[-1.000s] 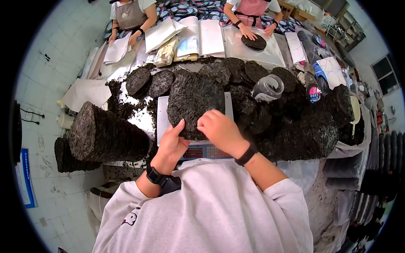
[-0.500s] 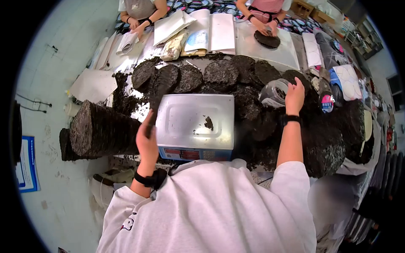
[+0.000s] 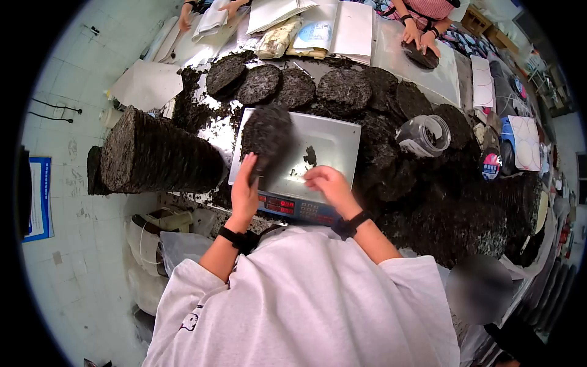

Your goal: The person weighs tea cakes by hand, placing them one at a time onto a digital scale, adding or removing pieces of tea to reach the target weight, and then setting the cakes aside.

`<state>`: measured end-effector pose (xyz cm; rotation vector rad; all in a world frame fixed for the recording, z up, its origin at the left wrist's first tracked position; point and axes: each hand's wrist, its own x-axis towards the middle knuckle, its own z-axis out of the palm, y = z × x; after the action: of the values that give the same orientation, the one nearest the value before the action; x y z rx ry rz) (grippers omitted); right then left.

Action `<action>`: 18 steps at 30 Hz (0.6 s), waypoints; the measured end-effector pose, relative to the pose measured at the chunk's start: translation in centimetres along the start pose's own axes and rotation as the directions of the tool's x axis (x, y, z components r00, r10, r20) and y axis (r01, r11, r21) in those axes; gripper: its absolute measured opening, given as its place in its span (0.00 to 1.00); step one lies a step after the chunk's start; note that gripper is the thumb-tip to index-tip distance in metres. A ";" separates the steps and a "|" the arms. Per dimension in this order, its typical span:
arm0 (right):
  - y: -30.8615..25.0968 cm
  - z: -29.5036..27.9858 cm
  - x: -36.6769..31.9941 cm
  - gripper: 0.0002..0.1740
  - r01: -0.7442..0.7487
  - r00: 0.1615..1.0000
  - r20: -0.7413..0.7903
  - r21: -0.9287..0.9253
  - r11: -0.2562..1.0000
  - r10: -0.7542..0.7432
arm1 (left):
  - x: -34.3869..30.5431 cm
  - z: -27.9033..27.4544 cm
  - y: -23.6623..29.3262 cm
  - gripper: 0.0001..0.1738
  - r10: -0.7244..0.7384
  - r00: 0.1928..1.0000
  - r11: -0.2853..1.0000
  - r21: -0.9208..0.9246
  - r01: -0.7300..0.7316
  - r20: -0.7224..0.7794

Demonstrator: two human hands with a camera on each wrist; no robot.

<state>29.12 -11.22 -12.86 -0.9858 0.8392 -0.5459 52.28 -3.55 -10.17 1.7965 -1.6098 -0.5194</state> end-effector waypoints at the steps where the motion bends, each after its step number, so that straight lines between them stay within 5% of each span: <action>1: 0.1 0.8 0.6 0.14 -0.002 1.000 -0.004 -0.002 1.000 0.002 | 0.0 -0.3 0.1 0.31 -0.100 0.989 0.971 -0.229 0.073 -0.108; 3: 0.4 2.7 2.4 0.24 0.005 0.986 0.152 0.394 0.919 -0.071 | -0.1 -0.6 0.2 0.30 -0.082 0.989 0.962 -0.271 0.045 -0.126; 4: 2.5 1.6 4.6 0.30 0.109 0.985 0.081 0.390 0.914 -0.152 | 0.0 -0.5 0.0 0.30 0.079 0.995 0.997 -0.021 -0.080 -0.068; 5: 3.0 0.6 5.5 0.27 0.216 0.973 -0.187 0.519 0.827 -0.137 | 0.2 -0.4 -0.3 0.29 0.227 0.974 0.949 0.220 -0.227 0.025; 7: -0.4 0.2 3.9 0.20 0.479 0.766 -0.611 0.333 0.812 -0.202 | 0.4 1.5 -2.5 0.31 0.333 0.897 0.814 0.392 -0.430 0.292; 8: 0.1 -2.1 2.9 0.20 0.571 0.678 -0.718 0.382 0.727 -0.156 | 0.4 1.3 -1.9 0.34 0.335 0.883 0.836 0.328 -0.440 0.329; 9: 3.8 -7.6 1.9 0.22 0.462 0.558 -0.642 -0.286 0.840 -0.526 | 0.4 0.7 -1.2 0.38 0.335 0.869 0.859 0.260 -0.440 0.363; 10: 2.7 -8.2 -0.4 0.25 0.593 0.460 -0.835 0.035 0.805 -0.303 | 0.6 -0.7 -0.6 0.38 0.349 0.867 0.863 0.238 -0.446 0.357; 13: -0.7 -7.0 -6.6 0.26 0.488 0.468 -0.813 -0.089 0.868 -0.347 | 0.9 -8.8 1.2 0.46 0.409 0.870 0.887 0.106 -0.450 0.274; 16: -1.7 -2.6 -9.2 0.23 0.365 0.505 -0.796 -0.154 0.918 -0.335 | -0.7 -21.4 0.7 0.43 0.390 0.921 0.890 0.252 -0.380 0.010; 18: -1.4 0.7 -9.7 0.22 0.354 0.519 -0.800 -0.120 0.928 -0.302 | -0.4 -27.6 0.8 0.41 0.479 0.827 0.845 0.410 -0.344 -0.293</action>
<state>24.07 -4.35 -7.92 -0.8185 1.4531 -1.4266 70.42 2.59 9.78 1.5680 -1.8041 0.3268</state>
